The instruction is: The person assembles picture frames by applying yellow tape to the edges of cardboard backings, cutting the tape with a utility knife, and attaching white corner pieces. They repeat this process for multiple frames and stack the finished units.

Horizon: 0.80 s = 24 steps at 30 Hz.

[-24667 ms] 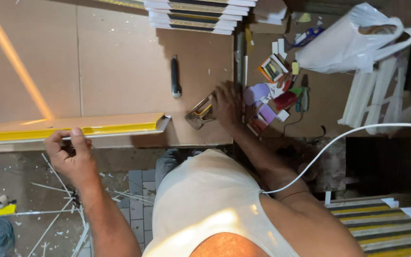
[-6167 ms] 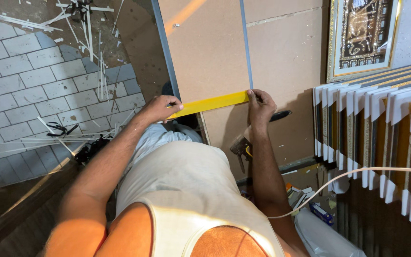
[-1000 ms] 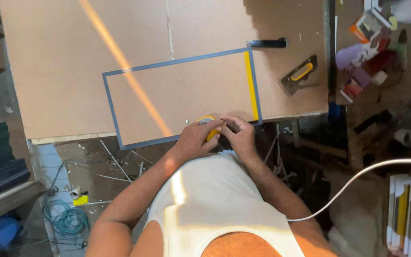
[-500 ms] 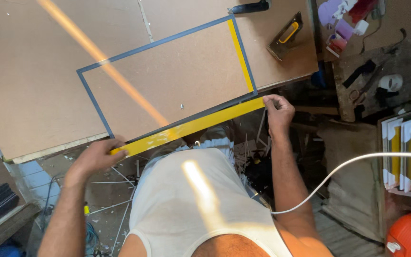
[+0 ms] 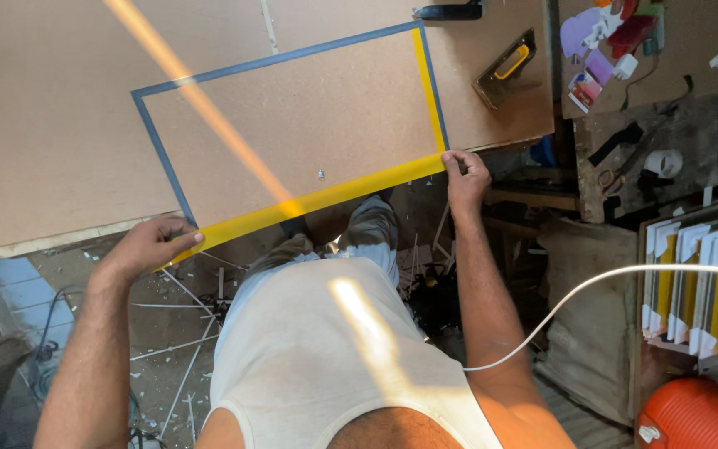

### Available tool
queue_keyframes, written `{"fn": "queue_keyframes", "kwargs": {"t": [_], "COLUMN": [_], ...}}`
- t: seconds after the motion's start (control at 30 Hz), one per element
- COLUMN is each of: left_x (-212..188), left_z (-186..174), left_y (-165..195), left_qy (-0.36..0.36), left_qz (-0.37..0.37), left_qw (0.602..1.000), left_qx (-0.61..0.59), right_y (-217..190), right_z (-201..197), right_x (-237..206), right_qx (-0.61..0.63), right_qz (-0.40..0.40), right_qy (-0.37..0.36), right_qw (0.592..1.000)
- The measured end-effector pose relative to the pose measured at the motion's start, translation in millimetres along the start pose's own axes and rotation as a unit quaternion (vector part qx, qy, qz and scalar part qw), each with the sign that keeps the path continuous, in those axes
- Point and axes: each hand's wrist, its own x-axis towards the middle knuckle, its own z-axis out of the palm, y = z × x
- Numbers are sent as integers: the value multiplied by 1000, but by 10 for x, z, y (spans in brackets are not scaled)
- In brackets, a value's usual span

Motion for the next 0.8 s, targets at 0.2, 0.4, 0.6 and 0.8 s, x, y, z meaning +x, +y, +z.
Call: {"fn": "queue_keyframes", "kwargs": {"t": [0.2, 0.4, 0.6, 0.8], "left_x": [-82, -36, -99, -210], "left_z": [-74, -91, -125, -161], "left_y": [89, -106, -87, 100], "left_qy": [7, 32, 37, 38], "left_qz": [-60, 38, -20, -63], "left_qw": [998, 999, 999, 997], "left_qx": [-19, 23, 21, 22], "right_y": [-115, -198, -187, -495], "right_z": [85, 146, 232, 285], "right_x": [-65, -99, -145, -177], "right_qx": [18, -21, -35, -90], "right_qz": [18, -10, -28, -22], "right_qy": [-3, -6, 3, 30], "right_qw": [1000, 1000, 999, 995]}}
